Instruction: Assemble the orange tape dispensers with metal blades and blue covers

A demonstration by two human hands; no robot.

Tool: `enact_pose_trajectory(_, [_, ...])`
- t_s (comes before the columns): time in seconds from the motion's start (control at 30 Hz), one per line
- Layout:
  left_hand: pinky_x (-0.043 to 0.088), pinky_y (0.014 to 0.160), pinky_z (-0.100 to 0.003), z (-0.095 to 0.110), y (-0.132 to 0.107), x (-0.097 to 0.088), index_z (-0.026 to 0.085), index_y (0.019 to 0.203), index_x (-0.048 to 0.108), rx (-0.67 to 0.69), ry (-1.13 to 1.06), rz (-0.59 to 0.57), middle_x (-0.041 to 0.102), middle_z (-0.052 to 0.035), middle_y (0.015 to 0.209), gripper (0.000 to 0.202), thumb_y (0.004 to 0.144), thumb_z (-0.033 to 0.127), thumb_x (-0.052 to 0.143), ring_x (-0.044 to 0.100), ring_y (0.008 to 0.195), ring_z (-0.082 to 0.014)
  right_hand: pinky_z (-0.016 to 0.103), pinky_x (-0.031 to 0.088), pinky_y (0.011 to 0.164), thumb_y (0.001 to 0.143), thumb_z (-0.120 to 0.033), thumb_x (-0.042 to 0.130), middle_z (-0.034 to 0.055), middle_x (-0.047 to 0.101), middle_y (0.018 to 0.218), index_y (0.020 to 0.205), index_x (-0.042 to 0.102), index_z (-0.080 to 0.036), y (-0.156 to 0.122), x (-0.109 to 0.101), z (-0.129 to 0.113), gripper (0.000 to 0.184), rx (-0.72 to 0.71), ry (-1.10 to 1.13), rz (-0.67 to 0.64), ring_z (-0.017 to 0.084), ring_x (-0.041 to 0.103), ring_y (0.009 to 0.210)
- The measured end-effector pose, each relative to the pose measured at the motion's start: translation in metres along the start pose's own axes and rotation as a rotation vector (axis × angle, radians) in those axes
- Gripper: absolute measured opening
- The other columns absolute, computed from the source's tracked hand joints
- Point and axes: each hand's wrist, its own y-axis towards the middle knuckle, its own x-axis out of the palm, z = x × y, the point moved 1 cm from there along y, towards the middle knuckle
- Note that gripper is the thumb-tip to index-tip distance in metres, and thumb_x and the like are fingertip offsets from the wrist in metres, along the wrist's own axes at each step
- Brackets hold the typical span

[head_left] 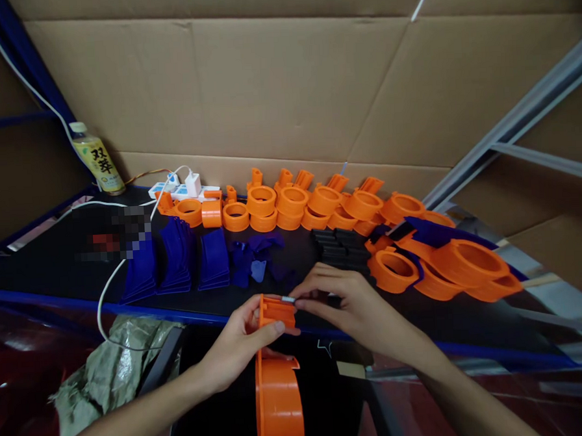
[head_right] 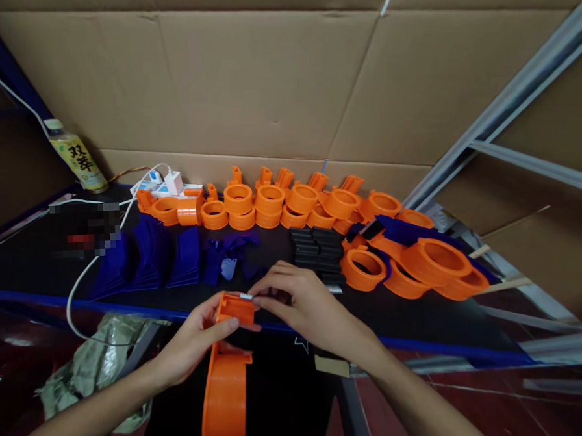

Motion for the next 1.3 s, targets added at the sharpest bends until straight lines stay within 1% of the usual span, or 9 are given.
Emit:
enact_pose_trajectory(0.23, [0.065,0.078,-0.041,-0.002,0.001,-0.001,0.017,0.124,0.059,-0.009,0.023,-0.001,0.069,-0.0129,0.112,0.042,0.088,0.032,0.074,0.072,0.106,-0.0309,0.030,0.050,0.078,0.092,-0.024,0.071,0.0038,0.070,0.089,0.091,0.078,-0.023,0.008,0.033,0.004,0.007,-0.011,-0.035,0.085,0.018,0.064,0.089])
enact_pose_trajectory(0.4, [0.062,0.071,-0.031,0.000,0.000,-0.001,0.016,0.122,0.057,-0.028,-0.001,0.022,0.074,-0.0127,0.107,0.035,0.093,0.033,0.067,0.078,0.080,-0.0241,0.033,0.052,0.080,0.096,-0.030,0.065,0.0051,0.072,0.093,0.100,0.079,-0.026,0.012,0.045,0.009,0.015,-0.071,-0.035,0.123,0.019,0.064,0.093])
enact_pose_trajectory(0.53, [0.059,0.059,-0.026,0.006,-0.002,-0.001,0.017,0.123,0.055,-0.052,-0.057,0.052,0.075,-0.0138,0.104,0.037,0.094,0.037,0.065,0.079,0.073,-0.0248,0.035,0.054,0.087,0.101,-0.033,0.057,0.0059,0.073,0.105,0.124,0.071,-0.027,0.026,0.038,0.012,0.028,-0.084,-0.104,0.140,0.019,0.065,0.100])
enact_pose_trajectory(0.6, [0.057,0.056,-0.025,0.009,-0.003,-0.001,0.017,0.121,0.056,-0.034,-0.059,0.078,0.073,-0.0164,0.115,0.036,0.094,0.038,0.064,0.078,0.074,-0.0247,0.038,0.054,0.091,0.100,-0.034,0.058,0.0070,0.072,0.117,0.133,0.065,-0.027,0.038,0.031,0.014,0.035,-0.075,-0.214,0.128,0.022,0.063,0.109])
enact_pose_trajectory(0.7, [0.056,0.054,-0.024,0.012,-0.004,-0.002,0.016,0.119,0.059,-0.021,-0.063,0.108,0.067,-0.0192,0.131,0.033,0.095,0.038,0.063,0.078,0.075,-0.0237,0.041,0.054,0.095,0.094,-0.029,0.067,0.0078,0.066,0.131,0.142,0.057,-0.028,0.056,0.027,0.020,0.049,-0.130,-0.367,0.009,0.025,0.057,0.122])
enact_pose_trajectory(0.87, [0.056,0.051,-0.023,0.012,-0.004,-0.003,0.017,0.125,0.058,-0.032,-0.075,0.102,0.064,-0.0206,0.136,0.037,0.095,0.039,0.063,0.078,0.073,-0.0229,0.045,0.048,0.106,0.088,-0.023,0.074,0.0104,0.065,0.127,0.127,0.064,-0.021,0.071,0.034,0.034,0.041,-0.277,-0.437,-0.090,0.024,0.058,0.118])
enact_pose_trajectory(1.1, [0.057,0.053,-0.024,0.009,-0.003,-0.004,0.017,0.127,0.059,-0.029,-0.099,0.093,0.068,-0.0206,0.130,0.041,0.093,0.039,0.065,0.078,0.073,-0.0224,0.049,0.048,0.103,0.085,-0.026,0.077,0.0111,0.068,0.121,0.121,0.065,-0.021,0.070,0.045,0.040,0.038,-0.278,-0.498,-0.052,0.027,0.058,0.116])
enact_pose_trajectory(1.2, [0.058,0.055,-0.025,0.010,-0.004,-0.003,0.016,0.121,0.061,-0.028,-0.091,0.102,0.067,-0.0205,0.131,0.037,0.093,0.040,0.065,0.078,0.073,-0.0223,0.047,0.049,0.103,0.086,-0.028,0.076,0.0106,0.066,0.128,0.128,0.062,-0.022,0.068,0.034,0.041,0.045,-0.270,-0.500,-0.042,0.026,0.058,0.118])
enact_pose_trajectory(1.3, [0.058,0.055,-0.025,0.011,-0.003,-0.005,0.015,0.116,0.062,-0.031,-0.092,0.104,0.067,-0.0207,0.133,0.035,0.092,0.040,0.066,0.078,0.074,-0.0223,0.045,0.051,0.102,0.090,-0.030,0.071,0.0092,0.068,0.128,0.129,0.062,-0.023,0.060,0.006,0.049,0.040,-0.215,-0.522,0.002,0.026,0.061,0.118])
